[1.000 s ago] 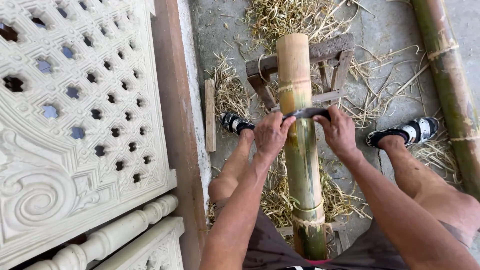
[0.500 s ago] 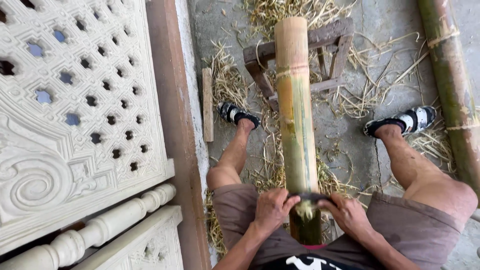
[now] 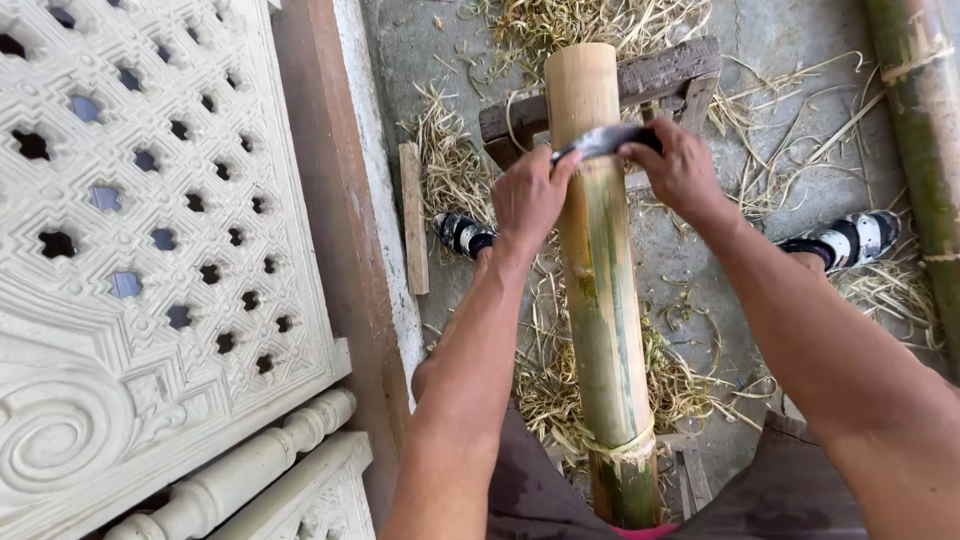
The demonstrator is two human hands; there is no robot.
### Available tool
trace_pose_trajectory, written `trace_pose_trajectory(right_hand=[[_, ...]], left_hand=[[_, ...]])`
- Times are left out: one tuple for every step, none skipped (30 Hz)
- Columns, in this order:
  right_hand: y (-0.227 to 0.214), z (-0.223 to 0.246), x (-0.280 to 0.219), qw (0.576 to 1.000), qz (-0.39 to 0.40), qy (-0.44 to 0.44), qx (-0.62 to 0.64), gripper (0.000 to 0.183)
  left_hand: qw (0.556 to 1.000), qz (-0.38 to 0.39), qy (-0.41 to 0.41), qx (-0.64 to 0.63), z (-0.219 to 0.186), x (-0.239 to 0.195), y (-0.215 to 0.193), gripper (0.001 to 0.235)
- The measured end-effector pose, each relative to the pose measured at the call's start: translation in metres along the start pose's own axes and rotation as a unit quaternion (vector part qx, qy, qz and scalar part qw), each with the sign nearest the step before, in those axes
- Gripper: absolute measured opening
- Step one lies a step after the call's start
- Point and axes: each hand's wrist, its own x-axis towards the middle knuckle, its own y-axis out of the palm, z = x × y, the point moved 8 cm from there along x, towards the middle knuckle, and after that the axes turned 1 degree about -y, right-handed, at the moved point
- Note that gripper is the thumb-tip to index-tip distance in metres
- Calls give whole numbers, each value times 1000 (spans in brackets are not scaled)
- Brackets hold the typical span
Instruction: Stripping the outer green skin from a bamboo pole using a curved blade tool.
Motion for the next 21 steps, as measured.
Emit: trace_pose_trajectory(right_hand=[[-2, 1, 7, 1000, -2, 2, 2, 43], [-1, -1, 10, 1000, 6, 20, 2, 43], [-1, -1, 12, 999, 13, 38, 1, 43], [-3, 2, 7, 999, 11, 38, 2, 43], [-5, 7, 1, 999, 8, 29, 31, 43], [-9, 11, -5, 998, 2, 19, 60, 43], [-6, 9, -15, 998, -1, 19, 60, 43], [-6, 10, -32, 1000, -26, -6, 13, 47], [-5, 13, -50, 998, -51, -31, -34, 51], [-2, 14, -63, 998, -53, -32, -34, 51], [3, 10, -75, 999, -43, -6, 0, 48], [7, 6, -86, 999, -35, 20, 34, 45], [8, 9, -101, 998, -40, 18, 34, 45], [8, 9, -117, 999, -40, 28, 10, 44], [9, 9, -133, 998, -40, 39, -13, 44], [6, 15, -149, 998, -40, 40, -13, 44], [3, 24, -165, 998, -46, 30, -16, 46], [-1, 32, -179, 998, -54, 20, -19, 48], [1, 31, -195, 998, -55, 21, -19, 48], [5, 27, -213, 998, -43, 39, -16, 46], [9, 24, -230, 998, -31, 57, -12, 44]], left_hand=[[1000, 2, 2, 1, -2, 9, -1, 41], [999, 27, -16, 12, 0, 13, 2, 42], [998, 53, -34, 24, 1, 17, 4, 43], [998, 52, -32, 24, 1, 10, 4, 43], [999, 34, -16, 37, -2, 2, 2, 42], [999, 14, 3, 50, -7, -5, 0, 41], [999, 13, 5, 50, -8, -10, 0, 41], [999, 5, 21, 30, -12, -23, 0, 40], [999, -4, 36, 10, -15, -37, -1, 39], [999, -6, 38, 11, -20, -51, -5, 39], [999, 4, 43, 17, -25, -65, -8, 41], [998, 12, 51, 23, -29, -76, -12, 43], [998, 9, 55, 23, -34, -90, -16, 43], [998, 14, 50, 20, -37, -104, -19, 42], [999, 18, 46, 16, -40, -118, -21, 41], [999, 19, 46, 16, -45, -132, -24, 41], [998, 10, 55, 13, -51, -146, -29, 42], [998, 0, 64, 10, -56, -158, -34, 43], [998, 1, 65, 10, -62, -171, -41, 43], [998, 2, 69, -3, -69, -185, -48, 44], [997, 4, 74, -16, -76, -200, -55, 45]])
